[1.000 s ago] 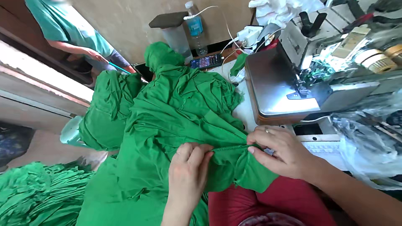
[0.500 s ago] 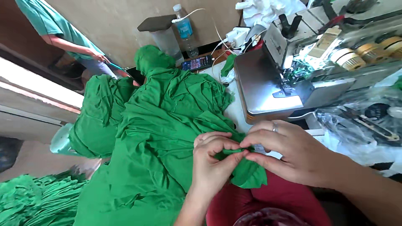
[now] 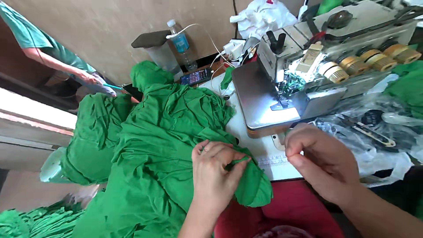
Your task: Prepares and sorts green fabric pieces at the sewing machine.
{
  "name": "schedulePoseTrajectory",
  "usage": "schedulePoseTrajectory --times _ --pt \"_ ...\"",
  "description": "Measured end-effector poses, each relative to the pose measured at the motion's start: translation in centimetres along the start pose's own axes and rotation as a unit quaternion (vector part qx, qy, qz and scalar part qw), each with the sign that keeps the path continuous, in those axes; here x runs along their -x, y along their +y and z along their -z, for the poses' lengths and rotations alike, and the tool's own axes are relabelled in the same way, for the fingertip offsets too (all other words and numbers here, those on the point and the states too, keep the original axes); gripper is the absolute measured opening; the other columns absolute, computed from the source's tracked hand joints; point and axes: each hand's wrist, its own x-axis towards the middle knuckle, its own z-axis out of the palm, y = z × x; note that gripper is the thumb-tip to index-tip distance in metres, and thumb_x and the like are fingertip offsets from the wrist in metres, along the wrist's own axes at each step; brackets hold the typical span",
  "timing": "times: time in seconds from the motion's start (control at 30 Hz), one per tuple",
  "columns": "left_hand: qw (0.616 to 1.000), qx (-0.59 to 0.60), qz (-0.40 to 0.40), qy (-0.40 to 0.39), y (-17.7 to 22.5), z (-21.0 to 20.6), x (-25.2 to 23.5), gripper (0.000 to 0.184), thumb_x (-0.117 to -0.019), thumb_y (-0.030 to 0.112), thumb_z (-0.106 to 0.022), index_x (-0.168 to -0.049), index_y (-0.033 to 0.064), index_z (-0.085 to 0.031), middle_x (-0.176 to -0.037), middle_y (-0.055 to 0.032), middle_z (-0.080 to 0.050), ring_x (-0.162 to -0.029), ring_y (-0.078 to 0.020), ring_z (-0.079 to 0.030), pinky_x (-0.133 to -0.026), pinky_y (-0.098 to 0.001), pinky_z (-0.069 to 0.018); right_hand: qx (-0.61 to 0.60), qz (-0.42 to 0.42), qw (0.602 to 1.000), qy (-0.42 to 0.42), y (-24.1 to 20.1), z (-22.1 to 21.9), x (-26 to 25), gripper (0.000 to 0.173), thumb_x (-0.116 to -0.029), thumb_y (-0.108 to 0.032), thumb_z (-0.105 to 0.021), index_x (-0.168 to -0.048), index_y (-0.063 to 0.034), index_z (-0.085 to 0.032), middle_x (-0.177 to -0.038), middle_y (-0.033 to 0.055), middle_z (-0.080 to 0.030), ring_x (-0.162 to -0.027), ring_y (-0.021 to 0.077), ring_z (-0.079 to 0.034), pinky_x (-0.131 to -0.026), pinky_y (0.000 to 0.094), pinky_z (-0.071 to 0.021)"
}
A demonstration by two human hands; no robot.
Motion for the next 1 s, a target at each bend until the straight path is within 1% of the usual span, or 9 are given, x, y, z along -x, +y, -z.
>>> schedulePoseTrajectory --times 0.23,0.4,0.53,0.63,0.7,0.77,0.87,0.93,1.0 --pt "0.999 -0.017 -0.038 -0.017 1.4 -0.8 -1.1 0.015 -0.0881 0.029 -0.070 -0.078 0.0198 -0.076 -0.085 0.0059 -0.076 -0.097 -0.0104 -0.071 -0.098 -0.0412 -0.0435 0.067 0.007 0.997 -0.031 2.0 -1.9 1.5 0.024 -0.1085 -0.027 -0.049 -0.102 -0.0087 -0.062 -0.099 0.0041 -0.061 -0.085 -0.0006 -0.058 -0.073 0.0102 -0.0473" --pt "0.999 -0.018 -0.028 -0.021 0.9 -1.2 -1.2 0.013 -0.0879 0.027 -0.072 -0.082 0.0161 -0.076 -0.086 0.0031 -0.075 -0.087 -0.0102 -0.070 -0.078 -0.0327 -0.0522 0.060 -0.006 0.998 0.020 0.9 0.1 1.3 0.023 -0.1103 -0.030 -0.044 -0.103 -0.0113 -0.055 -0.097 -0.0017 -0.057 -0.094 -0.0037 -0.055 -0.084 0.0099 -0.0456" --pt "0.994 0.086 -0.061 -0.004 2.9 -0.9 -2.4 0.014 -0.0919 0.025 -0.073 -0.085 0.0125 -0.074 -0.086 0.0010 -0.073 -0.083 -0.0051 -0.068 -0.073 -0.0236 -0.0521 0.036 -0.044 0.998 0.009 2.3 -0.5 2.9 0.035 -0.1023 -0.044 -0.060 -0.115 -0.0116 -0.055 -0.120 0.0038 -0.064 -0.117 0.0058 -0.061 -0.098 0.0235 -0.0521" --pt "0.961 0.237 -0.085 -0.110 3.1 -0.6 -4.4 0.027 -0.0978 0.033 -0.069 -0.091 0.0072 -0.073 -0.099 -0.0032 -0.073 -0.095 -0.0043 -0.067 -0.083 -0.0193 -0.0546 0.014 -0.028 0.999 0.035 2.4 -0.6 3.5 0.018 -0.1041 -0.026 -0.057 -0.107 -0.0080 -0.054 -0.099 0.0015 -0.065 -0.098 -0.0028 -0.062 -0.087 0.0123 -0.0504" --pt "0.937 0.300 -0.027 -0.177 1.4 -0.7 -6.5 0.042 -0.1048 0.044 -0.053 -0.103 0.0058 -0.071 -0.110 -0.0004 -0.070 -0.098 -0.0016 -0.066 -0.085 -0.0204 -0.0561 -0.004 -0.021 0.999 0.050 2.4 0.0 3.7 0.015 -0.1057 -0.023 -0.055 -0.107 -0.0076 -0.054 -0.099 0.0010 -0.064 -0.098 -0.0034 -0.062 -0.087 0.0120 -0.0510" --pt "0.918 0.320 0.050 -0.227 0.1 -1.4 -8.5 0.033 -0.1070 0.028 -0.045 -0.113 0.0018 -0.062 -0.109 -0.0002 -0.071 -0.097 -0.0043 -0.069 -0.087 -0.0264 -0.0580 -0.004 -0.019 0.998 0.067 2.7 0.4 3.9 0.015 -0.1058 -0.023 -0.055 -0.107 -0.0081 -0.055 -0.102 0.0005 -0.065 -0.100 -0.0029 -0.063 -0.088 0.0129 -0.0517" --pt "0.827 0.342 0.063 -0.442 0.2 -3.3 -9.6 0.035 -0.0985 0.008 -0.051 -0.128 -0.0084 -0.061 -0.121 -0.0121 -0.069 -0.108 -0.0093 -0.067 -0.096 -0.0283 -0.0538 0.006 -0.031 0.996 0.087 3.4 1.0 4.3 0.016 -0.1057 -0.024 -0.056 -0.108 -0.0077 -0.056 -0.102 -0.0003 -0.066 -0.100 -0.0040 -0.062 -0.088 0.0130 -0.0519" --pt "0.757 0.377 0.022 -0.533 -0.3 -4.9 -9.3 0.030 -0.0951 0.007 -0.053 -0.120 -0.0047 -0.065 -0.116 -0.0063 -0.067 -0.106 -0.0031 -0.062 -0.095 -0.0241 -0.0515 0.004 -0.049 0.994 0.098 3.8 1.5 4.5 0.016 -0.1043 -0.024 -0.058 -0.106 -0.0083 -0.059 -0.104 -0.0004 -0.066 -0.102 -0.0025 -0.063 -0.088 0.0144 -0.0529" --pt "0.760 0.399 0.016 -0.513 -0.8 -5.6 -8.9 0.019 -0.0972 0.008 -0.053 -0.105 0.0006 -0.068 -0.100 0.0024 -0.067 -0.093 0.0030 -0.061 -0.085 -0.0192 -0.0515 -0.019 -0.070 0.992 0.107 4.1 2.2 4.8 0.014 -0.1026 -0.025 -0.062 -0.103 -0.0118 -0.061 -0.113 0.0002 -0.067 -0.109 0.0027 -0.064 -0.090 0.0189 -0.0553"
